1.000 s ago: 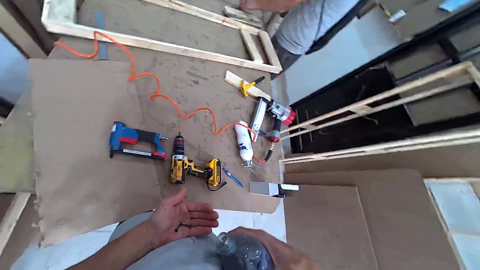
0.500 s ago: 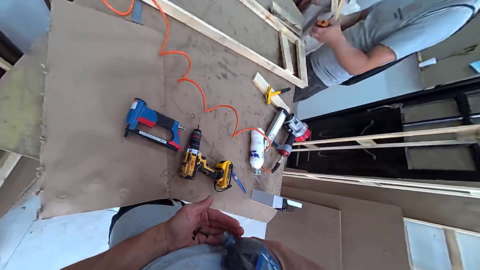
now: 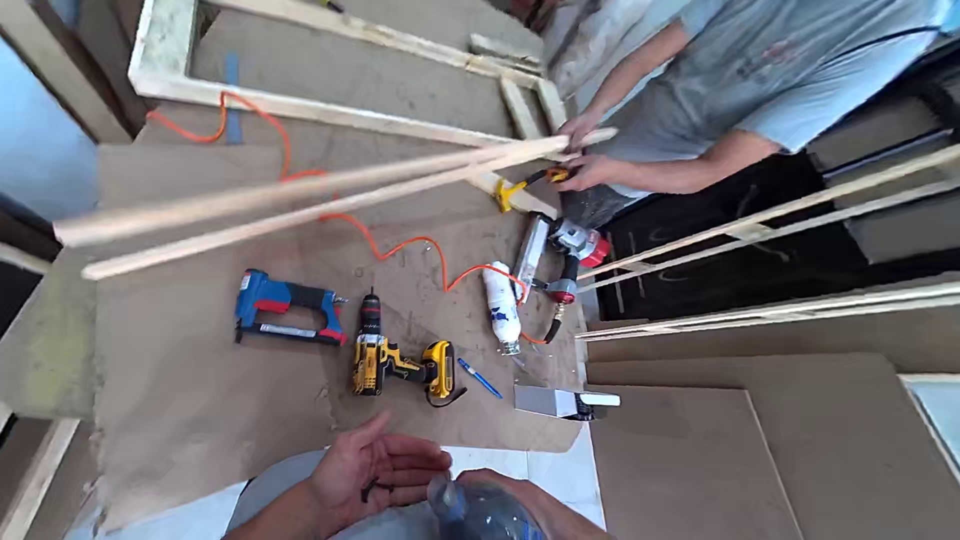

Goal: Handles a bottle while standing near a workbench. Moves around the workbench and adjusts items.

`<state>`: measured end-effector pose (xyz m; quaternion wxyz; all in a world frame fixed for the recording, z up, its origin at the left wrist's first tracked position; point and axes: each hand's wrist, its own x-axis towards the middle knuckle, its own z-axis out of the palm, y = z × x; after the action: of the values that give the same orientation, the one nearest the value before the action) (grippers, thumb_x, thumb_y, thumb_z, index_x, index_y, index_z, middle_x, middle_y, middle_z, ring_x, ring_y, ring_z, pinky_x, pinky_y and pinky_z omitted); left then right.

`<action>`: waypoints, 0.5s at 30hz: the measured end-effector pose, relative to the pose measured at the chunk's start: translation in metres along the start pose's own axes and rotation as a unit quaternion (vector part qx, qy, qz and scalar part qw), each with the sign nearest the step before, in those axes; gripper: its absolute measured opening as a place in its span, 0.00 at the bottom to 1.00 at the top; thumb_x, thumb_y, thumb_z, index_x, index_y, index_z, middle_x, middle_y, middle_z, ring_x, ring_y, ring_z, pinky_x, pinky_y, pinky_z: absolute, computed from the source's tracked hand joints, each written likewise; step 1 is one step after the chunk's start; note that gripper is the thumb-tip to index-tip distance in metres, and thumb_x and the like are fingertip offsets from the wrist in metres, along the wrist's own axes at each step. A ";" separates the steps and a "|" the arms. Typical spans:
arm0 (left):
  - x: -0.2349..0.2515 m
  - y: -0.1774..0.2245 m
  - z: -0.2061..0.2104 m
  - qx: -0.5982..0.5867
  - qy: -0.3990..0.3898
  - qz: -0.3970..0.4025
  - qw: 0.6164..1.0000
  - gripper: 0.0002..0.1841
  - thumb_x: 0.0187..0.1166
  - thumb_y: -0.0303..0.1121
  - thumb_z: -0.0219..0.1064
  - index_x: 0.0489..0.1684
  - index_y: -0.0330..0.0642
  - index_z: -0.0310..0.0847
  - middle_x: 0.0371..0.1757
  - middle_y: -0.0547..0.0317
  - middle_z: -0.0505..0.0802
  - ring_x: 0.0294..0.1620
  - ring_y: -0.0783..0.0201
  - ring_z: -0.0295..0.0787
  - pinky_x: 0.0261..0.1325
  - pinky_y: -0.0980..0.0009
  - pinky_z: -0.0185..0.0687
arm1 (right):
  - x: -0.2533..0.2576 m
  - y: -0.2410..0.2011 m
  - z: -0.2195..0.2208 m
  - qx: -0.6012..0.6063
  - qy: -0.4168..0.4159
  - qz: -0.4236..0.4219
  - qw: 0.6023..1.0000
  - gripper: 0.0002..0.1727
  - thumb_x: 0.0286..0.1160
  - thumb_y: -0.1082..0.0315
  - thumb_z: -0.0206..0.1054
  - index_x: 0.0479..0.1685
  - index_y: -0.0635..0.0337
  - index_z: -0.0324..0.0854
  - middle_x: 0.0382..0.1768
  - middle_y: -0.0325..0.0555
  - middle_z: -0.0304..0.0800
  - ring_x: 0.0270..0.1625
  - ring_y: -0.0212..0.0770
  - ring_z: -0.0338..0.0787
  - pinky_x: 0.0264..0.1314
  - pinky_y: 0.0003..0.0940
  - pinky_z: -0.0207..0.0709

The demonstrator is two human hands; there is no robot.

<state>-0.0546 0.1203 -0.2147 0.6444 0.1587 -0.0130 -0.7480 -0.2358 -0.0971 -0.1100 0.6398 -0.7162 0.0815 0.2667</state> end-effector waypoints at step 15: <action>0.040 0.000 0.017 -0.081 0.235 0.009 0.969 0.44 0.90 0.61 0.25 0.60 0.32 0.82 0.56 0.38 0.94 0.61 0.44 0.93 0.67 0.51 0.88 | -0.048 0.062 0.015 0.183 0.279 -0.369 0.868 0.57 0.46 0.32 0.82 0.82 0.52 0.68 0.67 0.47 0.85 0.65 0.42 0.87 0.68 0.42 0.83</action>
<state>-0.0642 0.0779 -0.2072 0.6469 0.2768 0.1979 -0.6825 -0.3092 -0.1037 -0.1413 0.7613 -0.6091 0.0341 -0.2196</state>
